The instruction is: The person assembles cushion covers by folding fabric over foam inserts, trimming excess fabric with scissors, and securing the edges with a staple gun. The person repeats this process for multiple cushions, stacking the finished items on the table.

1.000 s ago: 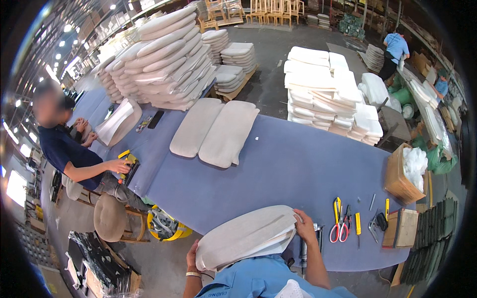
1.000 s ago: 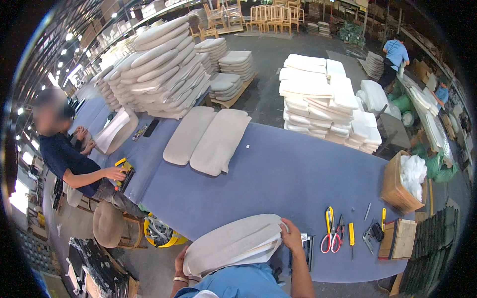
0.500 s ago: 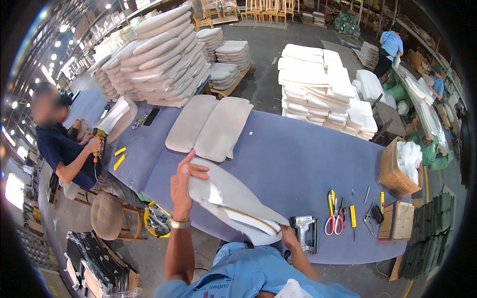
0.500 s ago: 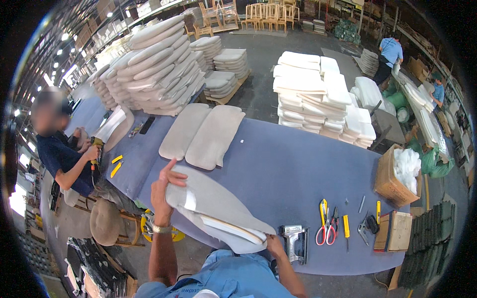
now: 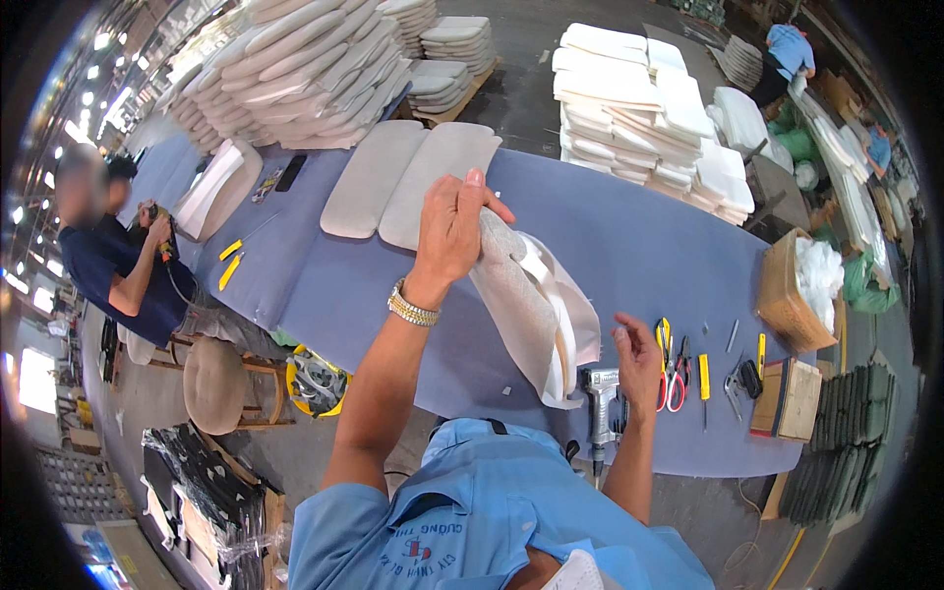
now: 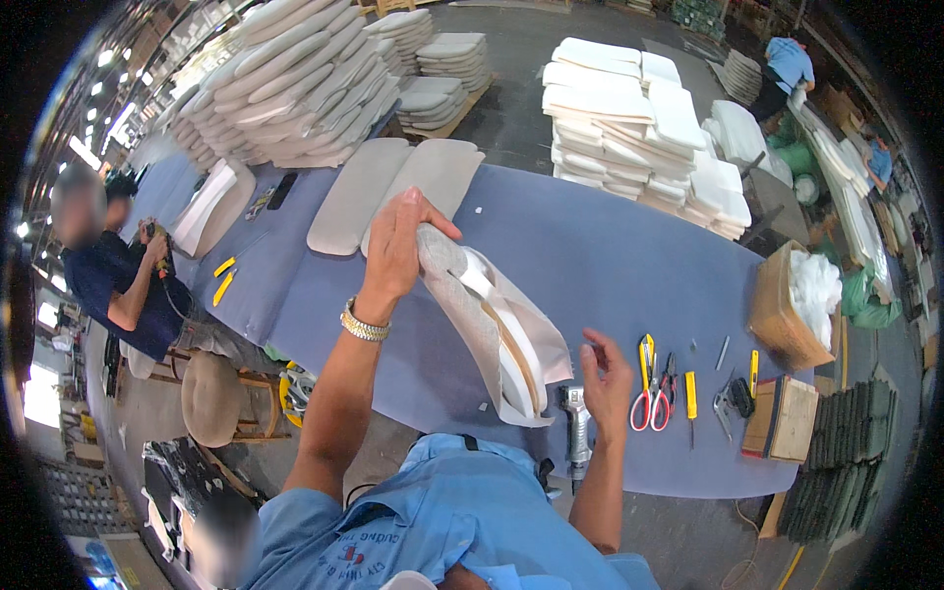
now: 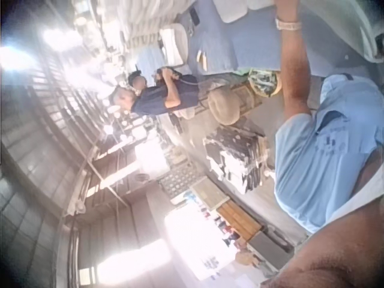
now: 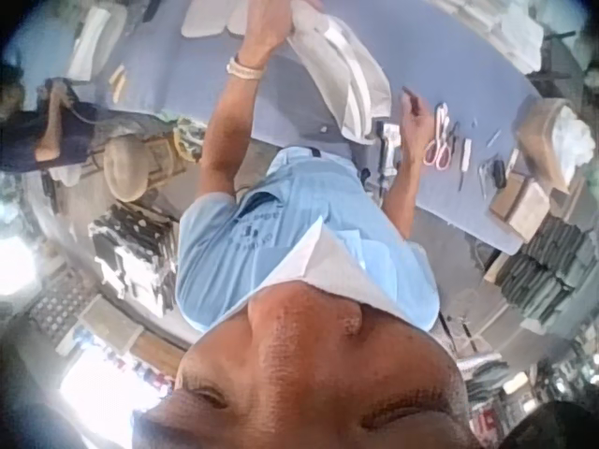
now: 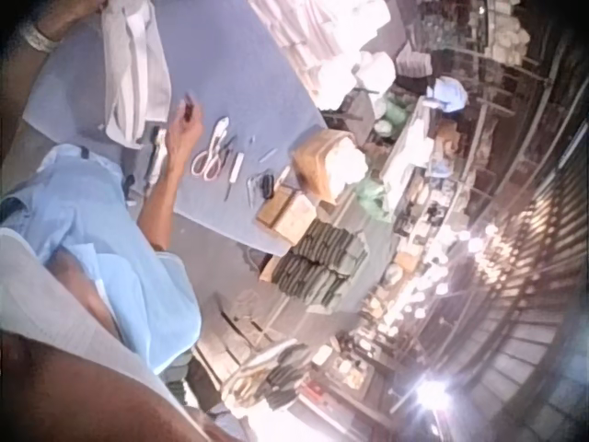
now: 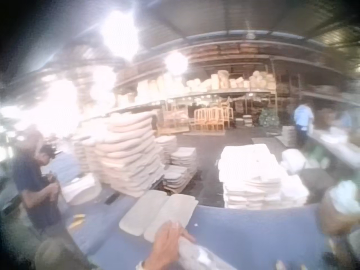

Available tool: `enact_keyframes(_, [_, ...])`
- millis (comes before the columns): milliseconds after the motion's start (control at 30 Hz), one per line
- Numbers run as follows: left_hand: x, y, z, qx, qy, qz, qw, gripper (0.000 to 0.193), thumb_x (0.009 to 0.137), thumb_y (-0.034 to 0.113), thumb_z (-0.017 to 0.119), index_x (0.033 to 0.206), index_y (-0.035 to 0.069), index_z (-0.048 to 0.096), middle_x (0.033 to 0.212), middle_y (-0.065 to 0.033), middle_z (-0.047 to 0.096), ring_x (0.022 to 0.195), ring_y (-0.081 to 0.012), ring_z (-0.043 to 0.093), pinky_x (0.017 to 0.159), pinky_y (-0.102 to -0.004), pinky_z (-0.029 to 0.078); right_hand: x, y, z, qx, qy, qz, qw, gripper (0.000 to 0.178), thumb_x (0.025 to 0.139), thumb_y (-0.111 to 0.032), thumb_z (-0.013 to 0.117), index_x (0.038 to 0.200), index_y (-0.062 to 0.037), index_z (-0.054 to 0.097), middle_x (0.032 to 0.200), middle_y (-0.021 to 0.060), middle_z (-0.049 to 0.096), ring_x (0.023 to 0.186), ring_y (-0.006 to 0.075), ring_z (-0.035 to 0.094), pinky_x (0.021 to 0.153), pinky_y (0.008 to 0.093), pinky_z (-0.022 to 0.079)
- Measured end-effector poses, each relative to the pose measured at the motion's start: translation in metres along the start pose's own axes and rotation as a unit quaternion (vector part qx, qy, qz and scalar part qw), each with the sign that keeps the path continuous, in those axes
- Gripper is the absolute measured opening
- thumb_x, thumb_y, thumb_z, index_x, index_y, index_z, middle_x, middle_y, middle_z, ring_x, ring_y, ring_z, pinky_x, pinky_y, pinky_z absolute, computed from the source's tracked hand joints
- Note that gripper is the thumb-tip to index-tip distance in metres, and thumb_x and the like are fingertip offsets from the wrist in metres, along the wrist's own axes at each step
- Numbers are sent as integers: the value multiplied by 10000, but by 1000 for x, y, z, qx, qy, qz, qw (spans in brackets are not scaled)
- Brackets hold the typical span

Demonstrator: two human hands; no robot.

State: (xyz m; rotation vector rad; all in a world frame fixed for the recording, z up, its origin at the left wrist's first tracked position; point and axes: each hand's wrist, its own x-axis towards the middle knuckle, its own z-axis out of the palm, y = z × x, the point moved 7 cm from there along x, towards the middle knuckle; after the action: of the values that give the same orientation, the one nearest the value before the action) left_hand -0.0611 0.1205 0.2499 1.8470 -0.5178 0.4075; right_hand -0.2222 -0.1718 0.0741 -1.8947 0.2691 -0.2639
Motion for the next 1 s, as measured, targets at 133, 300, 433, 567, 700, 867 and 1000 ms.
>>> enact_keyframes(133, [6,7,13,27,-24,32,999,709,1110,377,300,709,3,750,683,-117,656,749,-246,556,810,-390,451,2,-75,3,67,10,-151,986,400,930,-80,698,1324,-31,653,1290,138,676,1117,228,676,978,360,533])
enact_keyframes(300, [4,3,10,18,-40,55,998,721,1110,361,260,721,-19,733,701,-125,688,786,-254,608,859,-384,481,1,-173,41,-7,-37,-303,952,482,858,-70,734,1333,-51,652,1398,182,626,1164,310,676,985,386,540])
enact_keyframes(433, [-6,10,-2,-16,-52,58,997,696,1099,315,251,714,-18,727,730,-135,709,820,-273,640,972,-422,481,7,-172,64,32,-86,-261,961,357,902,-95,706,1256,-49,696,1241,176,706,1054,293,718,918,366,557])
enact_keyframes(567, [-16,15,-18,13,-34,73,997,696,1084,308,234,706,-8,725,748,-140,720,823,-282,660,1093,-481,424,7,-151,77,76,-113,-170,976,210,952,-108,665,1128,-20,737,1040,160,759,913,283,744,821,355,567])
enact_keyframes(700, [-25,11,-30,-4,-18,81,997,700,1069,314,220,701,0,726,741,-140,714,851,-294,668,1173,-493,334,3,-142,86,79,-146,-172,971,187,956,-118,665,1095,-18,741,1035,153,758,903,286,736,813,359,564])
enact_keyframes(867, [-28,-7,-40,-124,-10,92,988,673,1053,301,236,673,-3,701,710,-155,685,924,-322,670,1200,-491,306,-12,-154,95,100,-152,-256,949,177,942,-101,672,1087,-25,741,1060,154,753,956,303,723,852,380,559])
enact_keyframes(1000, [-31,-8,-42,-127,8,73,989,672,1056,318,247,655,-12,675,717,-170,678,938,-337,666,1183,-505,322,-15,-146,99,109,-167,-215,956,172,953,-116,676,1069,2,724,1070,159,749,955,317,719,842,380,553])
